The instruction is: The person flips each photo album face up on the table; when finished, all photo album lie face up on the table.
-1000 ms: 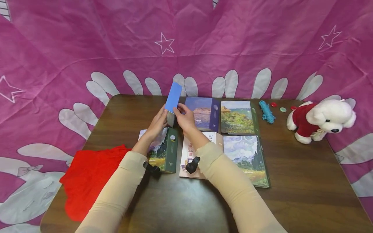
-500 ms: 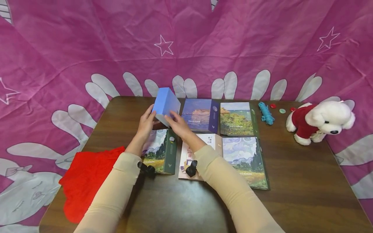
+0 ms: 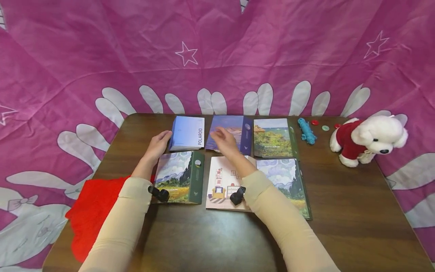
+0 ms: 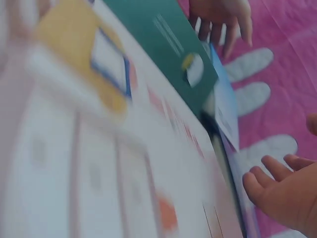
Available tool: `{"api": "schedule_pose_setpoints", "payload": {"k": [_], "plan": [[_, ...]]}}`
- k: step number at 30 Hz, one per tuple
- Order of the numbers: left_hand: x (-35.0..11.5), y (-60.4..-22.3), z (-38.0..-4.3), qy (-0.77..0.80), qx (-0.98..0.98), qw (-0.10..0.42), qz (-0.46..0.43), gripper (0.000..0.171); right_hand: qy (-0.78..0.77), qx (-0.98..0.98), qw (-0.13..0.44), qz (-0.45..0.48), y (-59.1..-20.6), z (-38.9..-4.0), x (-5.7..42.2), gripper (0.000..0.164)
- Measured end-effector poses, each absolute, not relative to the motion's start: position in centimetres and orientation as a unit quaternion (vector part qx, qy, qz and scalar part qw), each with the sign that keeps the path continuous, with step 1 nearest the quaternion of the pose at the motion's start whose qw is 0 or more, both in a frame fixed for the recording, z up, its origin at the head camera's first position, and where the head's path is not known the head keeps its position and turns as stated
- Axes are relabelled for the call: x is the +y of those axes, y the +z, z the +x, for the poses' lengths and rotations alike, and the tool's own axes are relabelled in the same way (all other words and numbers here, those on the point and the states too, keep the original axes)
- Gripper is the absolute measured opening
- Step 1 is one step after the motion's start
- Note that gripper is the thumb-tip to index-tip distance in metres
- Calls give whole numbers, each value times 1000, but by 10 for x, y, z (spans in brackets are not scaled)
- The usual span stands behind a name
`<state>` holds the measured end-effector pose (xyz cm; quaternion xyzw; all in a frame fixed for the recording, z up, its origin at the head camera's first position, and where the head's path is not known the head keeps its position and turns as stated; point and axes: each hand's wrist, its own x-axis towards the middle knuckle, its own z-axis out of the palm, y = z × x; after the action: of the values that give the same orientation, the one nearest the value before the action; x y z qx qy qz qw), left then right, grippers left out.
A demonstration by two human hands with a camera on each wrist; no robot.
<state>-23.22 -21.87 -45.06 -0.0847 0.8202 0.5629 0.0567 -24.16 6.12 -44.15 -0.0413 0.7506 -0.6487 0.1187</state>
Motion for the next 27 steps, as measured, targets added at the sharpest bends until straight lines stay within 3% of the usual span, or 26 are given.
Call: {"api": "schedule_pose_setpoints", "payload": {"k": [6, 15, 17, 24, 27], "plan": [[-201, -442, -230, 523, 852, 12, -37, 69, -643, 760, 94, -16, -436, -242, 100, 57], [-157, -436, -232, 470, 882, -14, 8, 62, -670, 737, 80, 28, -438, -247, 142, 61], [-148, -435, -232, 471, 882, -7, 16, 62, -675, 732, 83, 38, -440, -247, 148, 62], [-107, -444, -231, 497, 864, 57, 46, 59, -661, 727, 184, 26, -446, -246, 159, 69], [-92, -448, -230, 475, 874, 83, 57, 60, -645, 737, 200, 16, -447, -245, 158, 72]]}}
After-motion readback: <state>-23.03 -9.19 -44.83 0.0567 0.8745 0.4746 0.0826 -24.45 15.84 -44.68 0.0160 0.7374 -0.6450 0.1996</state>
